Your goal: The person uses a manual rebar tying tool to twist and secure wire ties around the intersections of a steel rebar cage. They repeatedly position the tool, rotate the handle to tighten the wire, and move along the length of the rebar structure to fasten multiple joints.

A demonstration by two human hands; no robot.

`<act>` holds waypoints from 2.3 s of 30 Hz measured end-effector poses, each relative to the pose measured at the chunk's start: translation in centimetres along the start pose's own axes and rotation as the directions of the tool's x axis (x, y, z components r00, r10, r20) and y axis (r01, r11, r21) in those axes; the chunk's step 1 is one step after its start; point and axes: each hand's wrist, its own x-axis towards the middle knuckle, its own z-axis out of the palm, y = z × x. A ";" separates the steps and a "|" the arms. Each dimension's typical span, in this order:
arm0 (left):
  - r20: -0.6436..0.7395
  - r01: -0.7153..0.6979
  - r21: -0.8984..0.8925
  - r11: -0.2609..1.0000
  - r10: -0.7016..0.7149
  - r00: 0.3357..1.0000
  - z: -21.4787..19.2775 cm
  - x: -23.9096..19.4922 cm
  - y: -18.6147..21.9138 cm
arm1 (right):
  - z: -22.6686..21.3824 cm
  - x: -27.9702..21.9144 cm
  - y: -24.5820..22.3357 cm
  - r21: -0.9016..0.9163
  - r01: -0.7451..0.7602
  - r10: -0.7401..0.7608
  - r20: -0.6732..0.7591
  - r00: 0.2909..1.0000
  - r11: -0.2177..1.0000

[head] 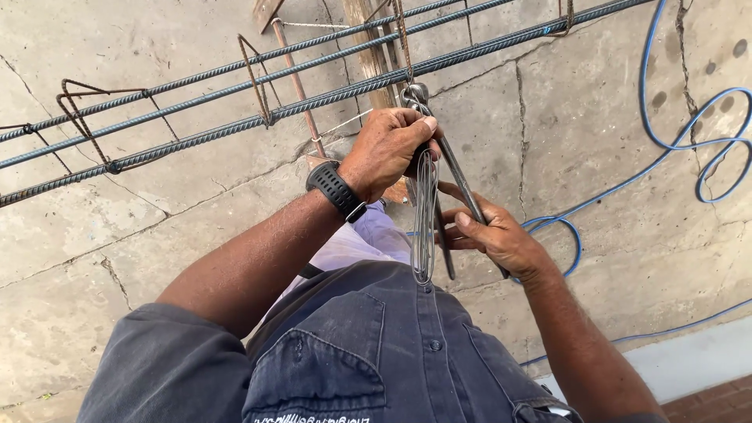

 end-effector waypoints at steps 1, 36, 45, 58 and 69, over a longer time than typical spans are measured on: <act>0.000 0.002 0.000 1.000 -0.002 1.000 0.0 0.1 -0.1 | 0.3 -0.1 0.0 0.002 -0.002 0.002 0.000 1.000 1.000; -0.441 -0.076 -0.249 0.966 -0.043 0.896 7.3 2.6 -7.3 | 3.3 2.3 2.1 -0.736 -0.313 -0.222 -0.529 0.819 0.600; 0.262 0.185 -0.658 0.730 -0.009 0.965 3.4 1.3 -7.8 | 1.2 1.0 5.2 0.317 -0.037 0.031 0.026 0.999 0.948; -0.499 -0.003 -0.280 0.960 -0.143 0.855 8.2 2.4 -7.6 | -2.5 4.7 7.7 -0.816 -0.303 -0.421 -0.527 0.738 0.492; 0.550 0.373 -0.718 0.588 0.150 0.821 1.8 2.5 -10.6 | 3.3 1.5 5.6 0.209 -0.097 0.126 -0.130 0.984 0.973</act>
